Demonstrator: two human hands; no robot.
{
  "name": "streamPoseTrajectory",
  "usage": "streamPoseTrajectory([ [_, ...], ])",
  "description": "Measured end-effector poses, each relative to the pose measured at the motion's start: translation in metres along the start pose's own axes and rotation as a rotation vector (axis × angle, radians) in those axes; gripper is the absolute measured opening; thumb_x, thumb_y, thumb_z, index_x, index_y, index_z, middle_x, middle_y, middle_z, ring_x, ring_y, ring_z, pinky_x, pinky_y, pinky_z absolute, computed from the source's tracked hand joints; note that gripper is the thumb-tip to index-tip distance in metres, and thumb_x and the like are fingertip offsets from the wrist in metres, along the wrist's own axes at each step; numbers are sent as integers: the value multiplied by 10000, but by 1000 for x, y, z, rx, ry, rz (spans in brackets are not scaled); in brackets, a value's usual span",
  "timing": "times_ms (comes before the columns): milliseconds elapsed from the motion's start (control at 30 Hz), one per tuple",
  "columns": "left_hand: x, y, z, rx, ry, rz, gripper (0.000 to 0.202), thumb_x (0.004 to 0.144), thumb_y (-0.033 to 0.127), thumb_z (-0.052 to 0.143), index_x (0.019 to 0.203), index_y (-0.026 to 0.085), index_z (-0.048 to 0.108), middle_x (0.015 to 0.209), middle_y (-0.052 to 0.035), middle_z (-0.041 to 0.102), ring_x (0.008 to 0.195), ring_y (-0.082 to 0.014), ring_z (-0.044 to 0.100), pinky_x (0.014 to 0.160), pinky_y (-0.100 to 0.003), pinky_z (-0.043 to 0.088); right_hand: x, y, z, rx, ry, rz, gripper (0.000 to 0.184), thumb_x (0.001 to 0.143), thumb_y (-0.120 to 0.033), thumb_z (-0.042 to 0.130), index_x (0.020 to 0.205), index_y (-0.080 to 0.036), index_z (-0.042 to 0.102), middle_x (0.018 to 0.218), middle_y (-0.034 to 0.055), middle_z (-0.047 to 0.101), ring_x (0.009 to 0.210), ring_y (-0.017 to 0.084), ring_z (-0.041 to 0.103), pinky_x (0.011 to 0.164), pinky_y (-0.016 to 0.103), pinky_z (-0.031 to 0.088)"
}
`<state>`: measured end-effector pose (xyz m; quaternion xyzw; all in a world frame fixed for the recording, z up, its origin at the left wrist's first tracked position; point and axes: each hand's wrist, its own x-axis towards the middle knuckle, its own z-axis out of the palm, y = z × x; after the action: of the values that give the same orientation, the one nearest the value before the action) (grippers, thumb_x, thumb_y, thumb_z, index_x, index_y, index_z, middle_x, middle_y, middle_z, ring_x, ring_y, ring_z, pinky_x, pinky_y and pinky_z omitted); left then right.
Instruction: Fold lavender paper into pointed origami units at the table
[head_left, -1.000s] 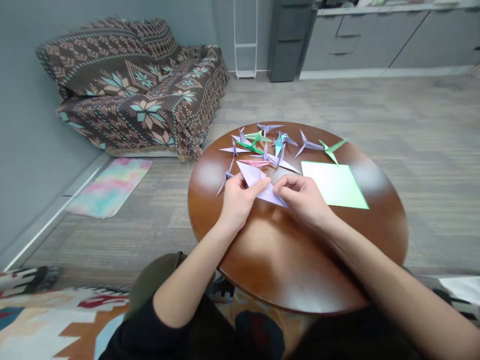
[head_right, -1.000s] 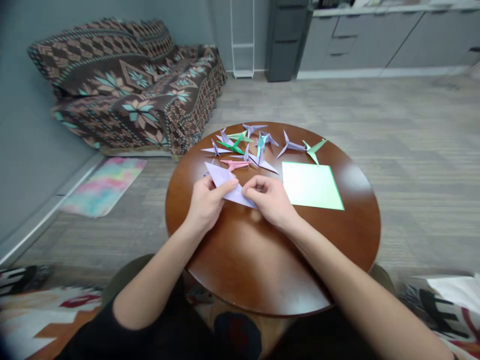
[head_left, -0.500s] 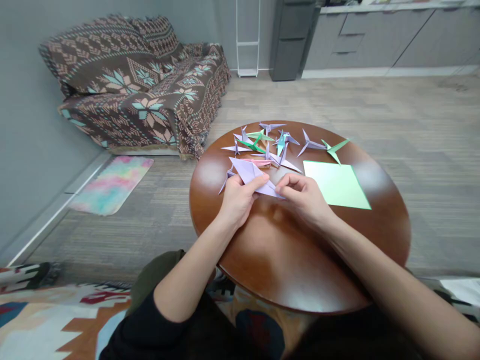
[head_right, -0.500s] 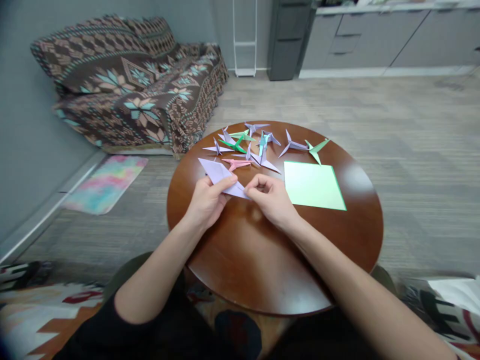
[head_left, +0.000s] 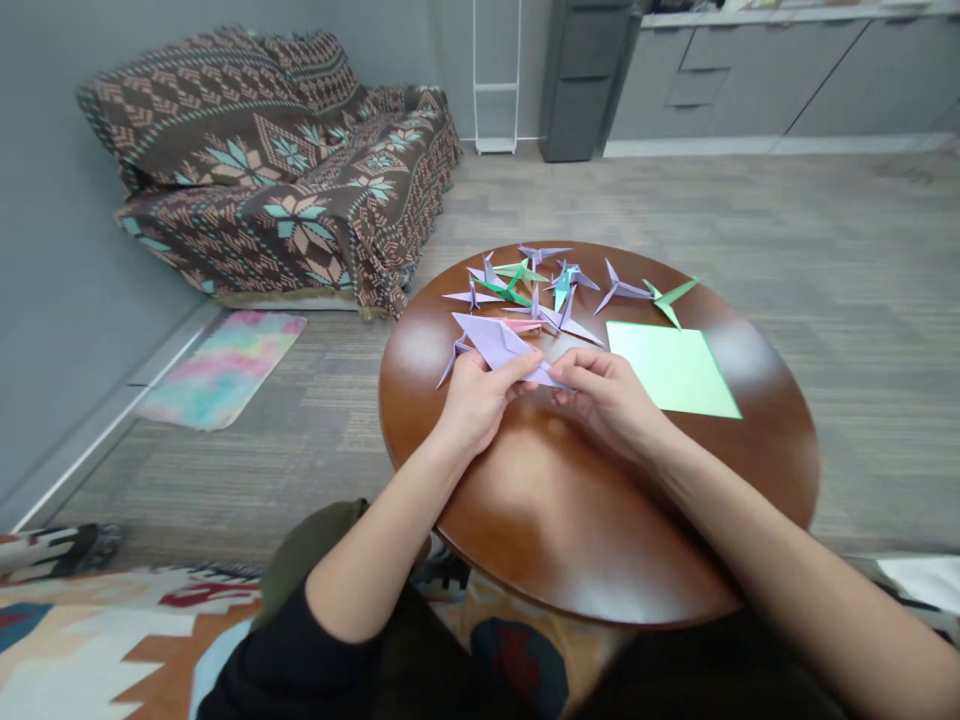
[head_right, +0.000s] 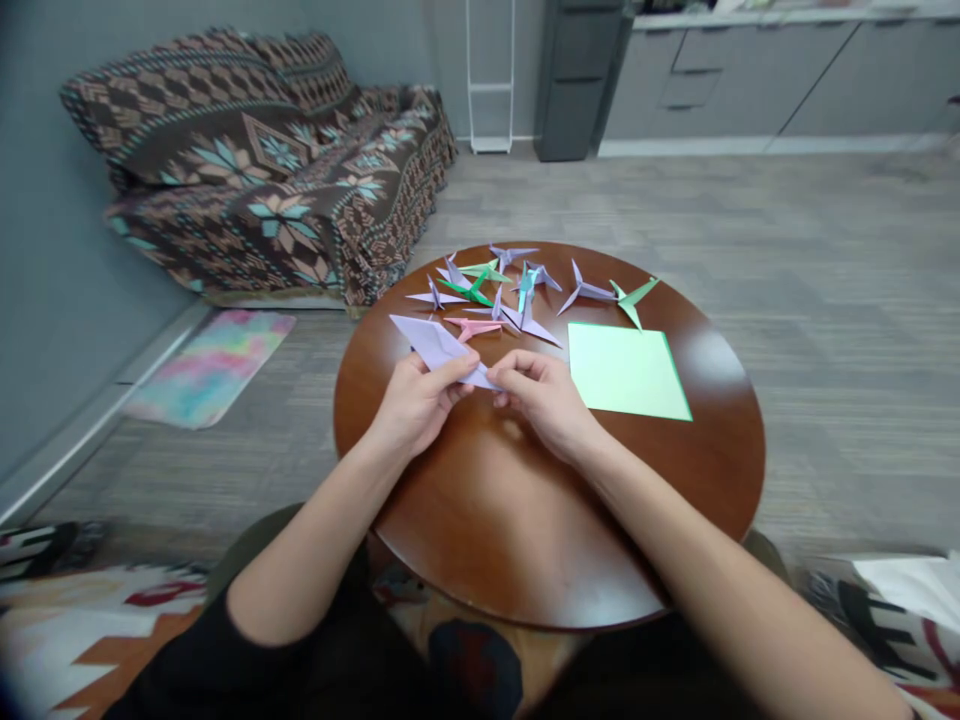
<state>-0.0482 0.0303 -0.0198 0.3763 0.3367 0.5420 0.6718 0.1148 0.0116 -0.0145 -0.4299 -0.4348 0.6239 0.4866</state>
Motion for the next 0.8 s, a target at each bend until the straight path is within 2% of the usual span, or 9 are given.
streamPoseTrajectory([
  [100,-1,-2,0,35,-13,28,298,662,251,932,855,133,738,813,-5,718,702,-92,641,637,-206,512,0,1,0,-34,5,-52,290,695,-396,881,673,-193,676,655,-6,631,614,120,532,632,284,428],
  [233,-2,-4,1,99,-22,64,258,679,244,923,798,104,741,744,-20,711,666,-95,627,658,-223,511,-3,2,1,-306,77,-265,234,810,-382,804,743,-183,700,718,36,707,657,147,583,640,294,437],
  [333,-2,-4,4,38,35,110,273,671,223,928,799,109,716,761,-19,718,678,-97,635,667,-223,525,-5,1,4,-394,138,-371,213,844,-367,785,778,-183,701,720,27,709,652,148,596,621,285,446],
  [467,-4,-1,10,-128,118,94,349,633,172,941,884,130,702,822,0,724,723,-93,656,672,-208,542,-6,2,6,-340,146,-395,208,818,-351,815,795,-180,698,713,2,681,634,131,582,610,271,456],
  [533,-6,0,12,-168,110,52,349,625,164,943,876,123,704,806,5,716,720,-86,657,667,-196,541,-6,3,6,-325,145,-399,202,816,-339,823,807,-181,698,714,-5,673,636,128,582,612,268,459],
  [633,-8,0,15,-162,77,3,320,615,164,945,822,108,708,765,6,704,697,-77,650,661,-185,538,-6,4,6,-308,121,-395,185,821,-322,826,830,-184,703,723,-6,680,651,132,601,626,270,471],
  [800,-9,-2,14,-123,73,44,266,635,157,927,800,97,727,769,-5,722,682,-78,654,676,-195,542,-5,1,4,-255,70,-362,169,866,-329,759,796,-182,714,704,-7,682,643,128,612,658,277,484],
])
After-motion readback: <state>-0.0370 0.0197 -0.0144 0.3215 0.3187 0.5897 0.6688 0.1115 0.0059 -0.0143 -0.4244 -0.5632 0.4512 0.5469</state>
